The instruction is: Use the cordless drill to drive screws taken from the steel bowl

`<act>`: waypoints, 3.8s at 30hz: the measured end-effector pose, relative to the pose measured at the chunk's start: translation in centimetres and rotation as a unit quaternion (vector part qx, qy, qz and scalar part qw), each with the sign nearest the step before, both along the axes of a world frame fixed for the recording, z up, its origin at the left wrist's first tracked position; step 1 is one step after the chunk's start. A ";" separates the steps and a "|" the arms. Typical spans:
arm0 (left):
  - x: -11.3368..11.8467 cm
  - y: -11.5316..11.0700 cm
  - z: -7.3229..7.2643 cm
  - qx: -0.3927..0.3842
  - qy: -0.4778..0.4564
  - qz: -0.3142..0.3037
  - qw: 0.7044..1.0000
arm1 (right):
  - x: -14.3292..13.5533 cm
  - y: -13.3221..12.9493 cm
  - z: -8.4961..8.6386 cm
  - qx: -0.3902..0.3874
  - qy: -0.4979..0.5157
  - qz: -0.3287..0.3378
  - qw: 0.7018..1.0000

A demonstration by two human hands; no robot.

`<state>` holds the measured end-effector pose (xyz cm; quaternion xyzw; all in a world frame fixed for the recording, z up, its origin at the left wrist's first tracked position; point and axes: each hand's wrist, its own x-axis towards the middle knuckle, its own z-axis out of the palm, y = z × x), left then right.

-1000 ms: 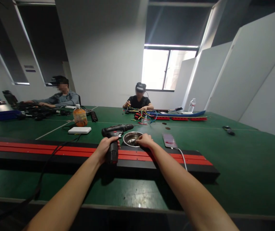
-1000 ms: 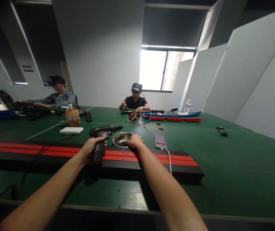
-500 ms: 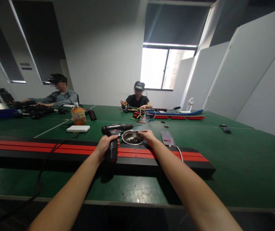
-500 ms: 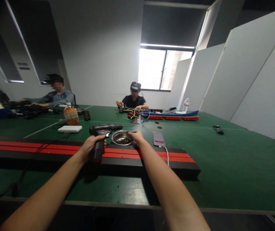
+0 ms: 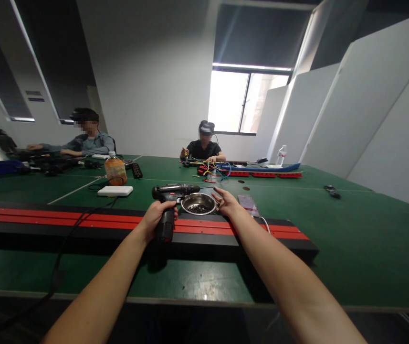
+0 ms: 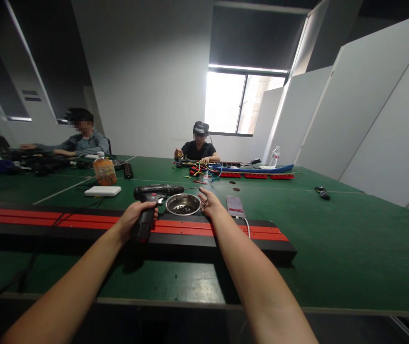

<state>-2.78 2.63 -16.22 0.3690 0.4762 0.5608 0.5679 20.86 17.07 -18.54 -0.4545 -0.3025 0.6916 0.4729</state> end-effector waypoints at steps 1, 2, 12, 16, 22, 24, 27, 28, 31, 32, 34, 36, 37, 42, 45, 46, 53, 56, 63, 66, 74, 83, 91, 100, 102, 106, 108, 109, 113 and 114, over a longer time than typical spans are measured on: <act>0.0 0.0 0.0 -0.001 0.000 -0.002 1.000 | 0.0 -0.1 0.1 0.005 0.004 0.004 1.000; 0.0 0.0 0.0 -0.003 0.000 -0.003 1.000 | 0.1 -0.1 0.1 0.011 0.005 0.009 1.000; -0.1 0.1 0.0 -0.004 0.006 -0.005 1.000 | 0.0 0.6 -0.3 0.013 -0.018 0.015 1.000; 0.1 -0.2 0.3 -0.011 0.007 -0.005 1.000 | 0.1 0.9 -0.7 -0.006 0.007 0.014 1.000; 0.2 -0.3 0.5 -0.013 0.004 -0.007 1.000 | 0.2 1.2 -0.9 -0.010 0.018 0.013 1.000; 0.2 -0.2 0.5 -0.012 0.003 -0.008 1.000 | 0.1 1.1 -0.9 -0.016 0.024 0.010 1.000; 0.2 -0.3 0.5 -0.012 0.002 -0.009 1.000 | 0.1 0.8 -0.6 -0.018 0.028 0.004 0.999; 0.2 -0.3 0.5 -0.012 0.002 -0.010 1.000 | 0.1 0.8 -0.5 -0.019 0.029 0.004 0.999; 0.3 -0.3 0.5 -0.014 0.002 -0.010 1.000 | 0.0 0.6 -0.3 -0.024 0.024 0.004 0.999; 0.3 -0.3 0.5 -0.014 0.002 -0.010 1.000 | 0.0 0.5 -0.3 -0.025 0.022 0.001 0.999; 0.3 -0.2 0.5 -0.013 0.002 -0.008 1.000 | 0.0 0.6 -0.3 -0.019 0.020 -0.006 1.000; 0.2 -0.2 0.5 -0.012 0.002 -0.007 1.000 | 0.0 0.7 -0.3 -0.011 0.023 -0.018 1.000; 0.2 -0.1 0.4 -0.011 0.002 -0.007 1.000 | 0.0 0.8 -0.4 -0.009 0.025 -0.025 0.999; 0.2 -0.1 0.3 -0.013 0.003 -0.010 1.000 | 0.1 1.2 -0.7 -0.012 0.030 -0.048 0.998; 0.1 0.0 0.2 -0.012 0.004 -0.011 1.000 | 0.1 1.1 -0.7 -0.012 0.032 -0.041 0.999; 0.1 0.1 0.2 -0.012 0.004 -0.012 1.000 | 0.1 1.0 -0.6 -0.012 0.031 -0.040 0.999; 0.2 0.1 0.2 -0.014 0.004 -0.011 1.000 | 0.1 0.3 0.2 -0.026 0.020 -0.032 0.999; 0.2 0.0 0.3 -0.015 0.004 -0.014 1.000 | 0.2 0.1 0.4 -0.030 0.020 -0.024 0.999; 0.1 0.1 0.1 -0.012 0.007 -0.016 1.000 | 0.1 -0.1 0.5 -0.033 0.011 -0.020 0.999; 0.0 0.2 0.1 -0.010 0.008 -0.017 1.000 | 0.1 -0.1 0.4 -0.032 0.011 -0.019 0.999; -0.1 0.2 -0.1 -0.011 0.009 -0.027 1.000 | 0.1 0.1 0.3 -0.033 0.009 -0.021 0.999; 0.0 0.0 0.1 -0.007 0.011 -0.021 1.000 | 0.2 0.0 0.5 -0.036 0.013 -0.026 0.999; 0.0 0.1 0.0 -0.008 0.007 -0.026 1.000 | 0.2 -0.1 0.4 -0.038 0.018 -0.030 0.999; -0.2 0.3 -0.3 -0.004 0.008 -0.029 1.000 | 0.3 0.2 0.1 -0.042 0.026 -0.032 0.998; -0.1 0.3 -0.2 -0.005 0.008 -0.029 1.000 | 0.3 0.3 0.1 -0.040 0.026 -0.031 0.998; 0.0 0.2 0.0 -0.007 0.009 -0.026 1.000 | 0.3 0.2 0.1 -0.043 0.022 -0.033 0.998; 0.0 0.1 0.1 -0.005 0.009 -0.024 1.000 | 0.2 0.2 0.2 -0.045 0.022 -0.035 0.998; 0.1 0.1 0.1 -0.005 0.008 -0.023 1.000 | 0.2 0.2 0.2 -0.045 0.022 -0.036 0.998; 0.1 0.0 0.2 -0.004 0.007 -0.026 1.000 | 0.2 0.1 0.2 -0.043 0.023 -0.037 0.998; 0.1 0.0 0.1 -0.004 0.007 -0.027 1.000 | 0.2 0.1 0.2 -0.043 0.024 -0.037 0.998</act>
